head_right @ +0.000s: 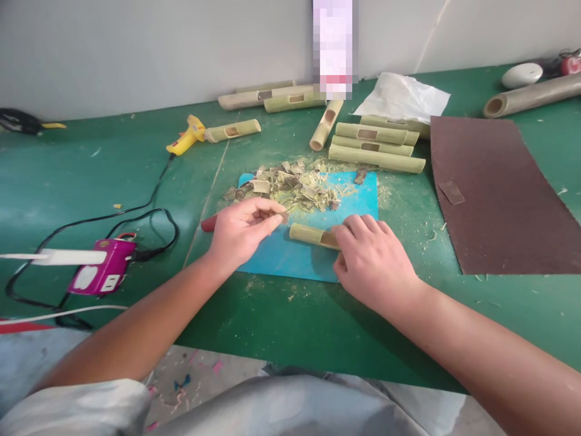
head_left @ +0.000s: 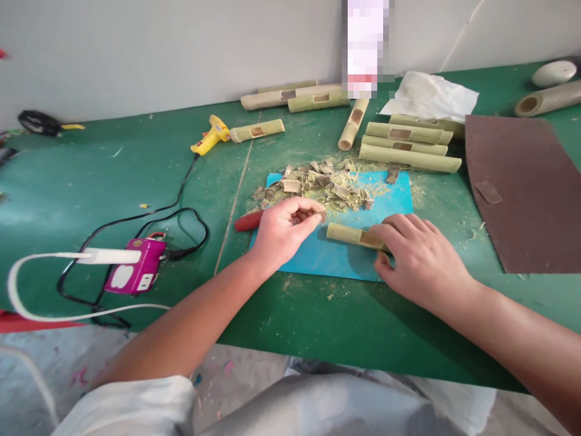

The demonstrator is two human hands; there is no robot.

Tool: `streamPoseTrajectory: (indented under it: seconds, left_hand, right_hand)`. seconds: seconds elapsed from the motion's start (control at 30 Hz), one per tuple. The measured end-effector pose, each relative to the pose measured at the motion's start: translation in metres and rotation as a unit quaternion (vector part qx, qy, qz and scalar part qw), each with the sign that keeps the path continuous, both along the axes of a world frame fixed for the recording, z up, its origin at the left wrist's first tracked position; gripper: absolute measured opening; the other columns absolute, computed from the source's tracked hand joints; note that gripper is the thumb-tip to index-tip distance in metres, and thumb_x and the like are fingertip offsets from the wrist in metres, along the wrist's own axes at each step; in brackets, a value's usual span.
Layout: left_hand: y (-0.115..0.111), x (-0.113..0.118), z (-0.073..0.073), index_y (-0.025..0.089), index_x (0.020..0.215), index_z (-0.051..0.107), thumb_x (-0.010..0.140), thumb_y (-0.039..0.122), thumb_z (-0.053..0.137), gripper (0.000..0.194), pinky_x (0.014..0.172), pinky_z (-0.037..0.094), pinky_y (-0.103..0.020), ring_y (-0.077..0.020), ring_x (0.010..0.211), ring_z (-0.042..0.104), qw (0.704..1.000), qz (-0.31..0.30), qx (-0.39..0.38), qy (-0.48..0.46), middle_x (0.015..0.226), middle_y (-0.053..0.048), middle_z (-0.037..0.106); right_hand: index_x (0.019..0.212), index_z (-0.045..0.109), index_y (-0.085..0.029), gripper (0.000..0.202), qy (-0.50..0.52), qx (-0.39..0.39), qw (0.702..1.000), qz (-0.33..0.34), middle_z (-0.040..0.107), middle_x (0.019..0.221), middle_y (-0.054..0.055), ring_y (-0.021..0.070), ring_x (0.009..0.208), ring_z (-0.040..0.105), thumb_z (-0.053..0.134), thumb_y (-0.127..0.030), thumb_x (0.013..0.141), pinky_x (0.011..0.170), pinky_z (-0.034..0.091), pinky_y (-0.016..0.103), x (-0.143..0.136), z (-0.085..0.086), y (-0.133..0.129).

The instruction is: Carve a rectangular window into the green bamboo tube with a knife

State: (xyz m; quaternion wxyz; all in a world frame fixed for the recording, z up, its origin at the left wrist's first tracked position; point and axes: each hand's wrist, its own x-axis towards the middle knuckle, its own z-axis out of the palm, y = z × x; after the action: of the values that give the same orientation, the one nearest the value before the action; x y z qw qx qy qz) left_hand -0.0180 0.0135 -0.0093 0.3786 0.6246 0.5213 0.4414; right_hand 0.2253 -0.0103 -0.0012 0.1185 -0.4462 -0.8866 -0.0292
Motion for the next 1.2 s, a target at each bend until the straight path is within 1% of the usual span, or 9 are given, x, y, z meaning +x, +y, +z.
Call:
streamPoseTrajectory:
  seconds: [0.17, 0.37, 0.47, 0.6, 0.7, 0.83, 0.9, 1.03, 1.2]
  left_hand:
    - [-0.004, 0.002, 0.004, 0.014, 0.091, 0.071, 0.077, 0.025, 0.073, 0.017, 0.059, 0.052, -0.020, -0.0094, 0.063, 0.062, 0.999, -0.026, -0.046, -0.004, 0.076, -0.002, 0.070]
    - [-0.006, 0.000, 0.006, 0.015, 0.092, 0.071, 0.082, 0.022, 0.068, 0.014, 0.063, 0.054, -0.021, -0.0114, 0.070, 0.065, 0.997, -0.056, -0.045, 0.040, 0.083, -0.004, 0.073]
    - [-0.006, 0.000, 0.007, 0.015, 0.093, 0.071, 0.085, 0.021, 0.063, 0.013, 0.064, 0.053, -0.022, -0.0118, 0.073, 0.065, 0.996, -0.061, -0.039, 0.051, 0.087, -0.005, 0.073]
    - [-0.006, -0.001, 0.007, 0.015, 0.093, 0.071, 0.084, 0.020, 0.063, 0.013, 0.064, 0.052, -0.021, -0.0115, 0.074, 0.065, 0.995, -0.068, -0.042, 0.055, 0.088, -0.004, 0.073]
    - [-0.006, -0.001, 0.005, 0.015, 0.093, 0.071, 0.085, 0.019, 0.063, 0.013, 0.065, 0.051, -0.022, -0.0118, 0.075, 0.065, 0.995, -0.074, -0.044, 0.051, 0.088, -0.004, 0.072]
    - [-0.006, 0.001, 0.004, 0.016, 0.091, 0.071, 0.084, 0.020, 0.065, 0.010, 0.065, 0.051, -0.022, -0.0115, 0.072, 0.063, 0.993, -0.096, -0.041, 0.056, 0.083, -0.003, 0.070]
    - [-0.006, 0.001, 0.004, 0.016, 0.090, 0.070, 0.084, 0.019, 0.065, 0.008, 0.065, 0.051, -0.021, -0.0115, 0.073, 0.062, 0.992, -0.104, -0.023, 0.075, 0.083, -0.003, 0.068]
    - [-0.006, 0.001, 0.006, 0.015, 0.088, 0.069, 0.087, 0.018, 0.064, 0.006, 0.067, 0.052, -0.022, -0.0124, 0.078, 0.061, 0.984, -0.127, 0.050, 0.117, 0.091, -0.005, 0.066]
    - [-0.005, -0.002, 0.005, 0.016, 0.092, 0.068, 0.092, 0.019, 0.060, 0.009, 0.080, 0.055, -0.028, -0.0157, 0.089, 0.065, 0.965, -0.173, 0.133, 0.145, 0.098, -0.008, 0.070]
  right_hand:
    - [0.096, 0.064, -0.015, 0.022, 0.000, 0.009, 1.000, 0.000, 0.065, 0.097, 0.011, 0.0258, 0.089, 0.057, 0.055, -0.013, 0.076, 0.072, 0.040, 0.037, -0.001, 0.000, 0.002]
    - [0.096, 0.062, -0.016, 0.026, 0.006, 0.008, 1.000, -0.005, 0.065, 0.102, 0.011, 0.0259, 0.092, 0.058, 0.054, -0.011, 0.073, 0.075, 0.041, 0.038, -0.001, 0.000, 0.004]
    - [0.104, 0.061, -0.016, 0.032, 0.019, -0.004, 1.000, -0.006, 0.065, 0.106, 0.011, 0.0271, 0.096, 0.058, 0.052, -0.011, 0.073, 0.078, 0.042, 0.039, -0.001, -0.001, 0.004]
    - [0.114, 0.059, -0.014, 0.041, 0.039, -0.009, 0.999, 0.007, 0.065, 0.111, 0.014, 0.0294, 0.101, 0.059, 0.052, -0.013, 0.074, 0.081, 0.044, 0.041, -0.003, -0.002, 0.003]
    - [0.117, 0.060, -0.013, 0.040, 0.059, -0.015, 0.998, 0.020, 0.065, 0.113, 0.015, 0.0305, 0.103, 0.059, 0.056, -0.018, 0.077, 0.083, 0.046, 0.043, -0.005, -0.002, 0.004]
    - [0.114, 0.062, -0.013, 0.035, 0.099, -0.024, 0.994, 0.047, 0.067, 0.111, 0.015, 0.0296, 0.100, 0.062, 0.062, -0.032, 0.085, 0.083, 0.049, 0.043, -0.008, -0.003, 0.009]
    - [0.112, 0.063, -0.013, 0.032, 0.115, -0.026, 0.991, 0.066, 0.068, 0.108, 0.014, 0.0289, 0.098, 0.062, 0.062, -0.033, 0.086, 0.081, 0.050, 0.043, -0.011, -0.004, 0.011]
    - [0.107, 0.066, -0.015, 0.023, 0.139, -0.046, 0.986, 0.084, 0.069, 0.104, 0.013, 0.0264, 0.094, 0.063, 0.061, -0.027, 0.087, 0.080, 0.052, 0.042, -0.014, -0.007, 0.017]
    - [0.104, 0.066, -0.017, 0.020, 0.186, -0.083, 0.974, 0.103, 0.070, 0.100, 0.010, 0.0235, 0.092, 0.063, 0.062, -0.024, 0.086, 0.082, 0.053, 0.040, -0.013, -0.010, 0.024]
